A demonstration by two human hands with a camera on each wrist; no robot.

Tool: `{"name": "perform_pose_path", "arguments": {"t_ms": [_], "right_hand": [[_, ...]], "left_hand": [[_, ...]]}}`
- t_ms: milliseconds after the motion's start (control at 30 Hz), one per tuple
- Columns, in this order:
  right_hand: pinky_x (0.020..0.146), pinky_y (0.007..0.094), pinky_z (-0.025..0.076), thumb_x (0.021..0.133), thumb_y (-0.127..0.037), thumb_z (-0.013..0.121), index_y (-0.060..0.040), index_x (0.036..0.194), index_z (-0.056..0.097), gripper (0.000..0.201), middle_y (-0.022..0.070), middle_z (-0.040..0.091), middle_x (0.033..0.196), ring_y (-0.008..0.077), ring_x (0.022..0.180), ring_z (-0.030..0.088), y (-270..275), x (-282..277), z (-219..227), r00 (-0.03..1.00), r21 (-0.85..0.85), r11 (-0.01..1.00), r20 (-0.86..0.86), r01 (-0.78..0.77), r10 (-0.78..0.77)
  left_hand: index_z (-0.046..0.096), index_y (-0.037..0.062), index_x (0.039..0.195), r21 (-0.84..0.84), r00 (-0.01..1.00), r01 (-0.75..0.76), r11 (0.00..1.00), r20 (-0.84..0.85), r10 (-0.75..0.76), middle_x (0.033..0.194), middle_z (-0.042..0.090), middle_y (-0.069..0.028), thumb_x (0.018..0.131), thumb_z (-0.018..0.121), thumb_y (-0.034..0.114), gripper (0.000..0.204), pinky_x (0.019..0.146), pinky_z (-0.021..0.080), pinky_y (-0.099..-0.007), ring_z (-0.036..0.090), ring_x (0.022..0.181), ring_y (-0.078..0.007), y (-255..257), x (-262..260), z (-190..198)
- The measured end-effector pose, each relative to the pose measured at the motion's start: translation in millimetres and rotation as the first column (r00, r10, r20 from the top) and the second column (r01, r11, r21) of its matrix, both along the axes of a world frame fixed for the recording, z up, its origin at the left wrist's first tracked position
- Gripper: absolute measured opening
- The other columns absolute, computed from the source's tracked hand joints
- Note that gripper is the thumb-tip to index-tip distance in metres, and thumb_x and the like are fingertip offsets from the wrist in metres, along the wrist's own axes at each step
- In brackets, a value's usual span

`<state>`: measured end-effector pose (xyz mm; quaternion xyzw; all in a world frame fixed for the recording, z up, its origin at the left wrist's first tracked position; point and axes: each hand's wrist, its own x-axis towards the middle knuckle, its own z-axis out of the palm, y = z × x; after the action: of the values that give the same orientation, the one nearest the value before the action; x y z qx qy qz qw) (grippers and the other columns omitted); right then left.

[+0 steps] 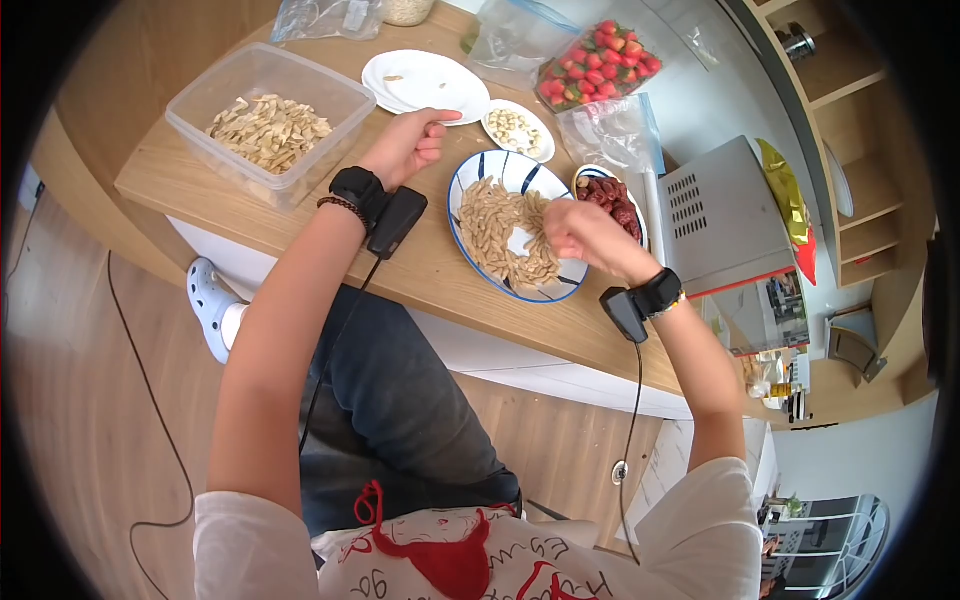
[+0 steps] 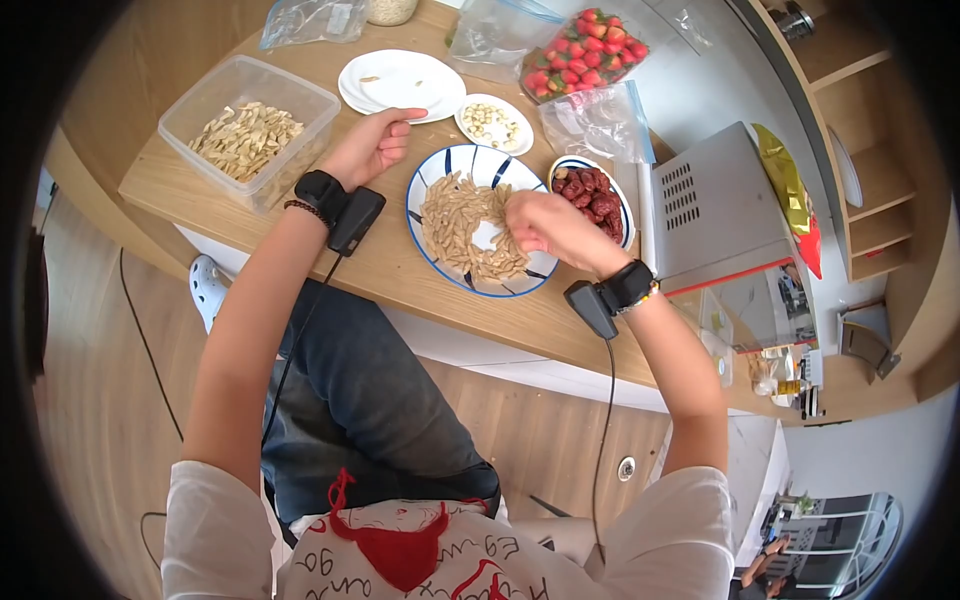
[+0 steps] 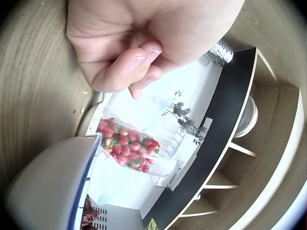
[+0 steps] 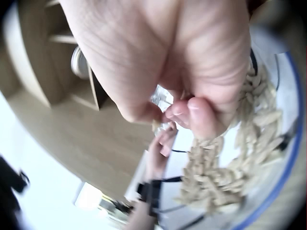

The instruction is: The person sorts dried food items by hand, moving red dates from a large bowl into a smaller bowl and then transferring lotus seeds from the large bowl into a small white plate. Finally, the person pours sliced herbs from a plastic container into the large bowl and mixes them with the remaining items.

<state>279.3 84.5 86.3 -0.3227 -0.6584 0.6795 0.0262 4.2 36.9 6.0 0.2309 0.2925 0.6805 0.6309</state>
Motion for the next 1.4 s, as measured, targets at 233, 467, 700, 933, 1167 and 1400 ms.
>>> {"name": "perform_pose_path", "arguments": {"t_ms": [233, 467, 700, 933, 1167, 1400], "right_hand": [[0.057, 0.0244, 0.033, 0.085, -0.016, 0.043, -0.0072, 0.073, 0.038, 0.016, 0.0030, 0.035, 0.073, 0.0127, 0.069, 0.036, -5, -4, -3, 0.844, -0.729, 0.684, -0.387, -0.034, -0.371], [0.042, 0.0199, 0.021, 0.091, -0.031, 0.056, -0.0109, 0.072, 0.048, 0.029, -0.0096, 0.032, 0.058, 0.0031, 0.049, 0.026, -5, -13, -7, 0.985, 0.006, 0.988, 0.083, 0.152, -0.152], [0.048, 0.0227, 0.028, 0.083, -0.024, 0.067, -0.0042, 0.091, 0.063, 0.021, -0.0066, 0.039, 0.058, 0.0047, 0.052, 0.035, -23, -17, -9, 0.932, 0.660, 0.712, 0.362, -0.238, -0.025], [0.049, 0.0244, 0.028, 0.081, -0.021, 0.069, -0.0052, 0.092, 0.063, 0.020, -0.0039, 0.038, 0.057, 0.0056, 0.053, 0.034, -25, -15, -7, 0.912, 0.686, 0.648, 0.408, -0.330, 0.033], [0.052, 0.0239, 0.035, 0.081, -0.016, 0.065, -0.0042, 0.086, 0.062, 0.013, -0.0031, 0.047, 0.059, 0.0053, 0.056, 0.041, -12, -10, -19, 0.923, 0.576, 0.749, 0.366, -0.326, 0.120], [0.053, 0.0227, 0.038, 0.083, -0.013, 0.059, -0.0013, 0.084, 0.058, 0.012, -0.0036, 0.048, 0.064, 0.0057, 0.057, 0.044, -21, -13, -11, 0.898, 0.705, 0.576, 0.419, -0.415, 0.134]], "left_hand": [[0.055, -0.0025, 0.105, -0.010, 1.000, 0.014, 1.000, -0.017, -0.014, 0.063, 0.035, 0.0053, 0.091, 0.047, 0.011, 0.021, 0.043, 0.023, -0.0193, 0.026, 0.051, -0.0046, 1, 0, 2], [0.055, -0.0025, 0.105, -0.002, 1.000, 0.008, 1.000, -0.016, -0.008, 0.064, 0.035, 0.0055, 0.091, 0.047, 0.010, 0.021, 0.044, 0.024, -0.0192, 0.026, 0.051, -0.0046, 0, 0, 1], [0.055, -0.0012, 0.104, 0.004, 1.000, 0.014, 1.000, -0.015, -0.014, 0.063, 0.035, 0.0059, 0.090, 0.049, 0.011, 0.019, 0.044, 0.023, -0.0190, 0.026, 0.051, -0.0039, 1, 0, 1], [0.056, -0.0015, 0.101, -0.006, 1.000, 0.007, 1.000, -0.010, -0.007, 0.062, 0.034, 0.0065, 0.089, 0.051, 0.010, 0.018, 0.043, 0.023, -0.0191, 0.026, 0.050, -0.0038, 1, 0, 1], [0.057, -0.0015, 0.101, -0.020, 1.000, -0.007, 1.000, -0.018, 0.007, 0.063, 0.035, 0.0064, 0.089, 0.051, 0.010, 0.018, 0.043, 0.023, -0.0189, 0.026, 0.050, -0.0037, -2, 1, 4], [0.057, -0.0022, 0.103, -0.017, 0.999, -0.004, 1.000, -0.041, 0.003, 0.064, 0.035, 0.0059, 0.090, 0.048, 0.011, 0.020, 0.044, 0.024, -0.0187, 0.027, 0.051, -0.0035, 0, 1, 2]]}}
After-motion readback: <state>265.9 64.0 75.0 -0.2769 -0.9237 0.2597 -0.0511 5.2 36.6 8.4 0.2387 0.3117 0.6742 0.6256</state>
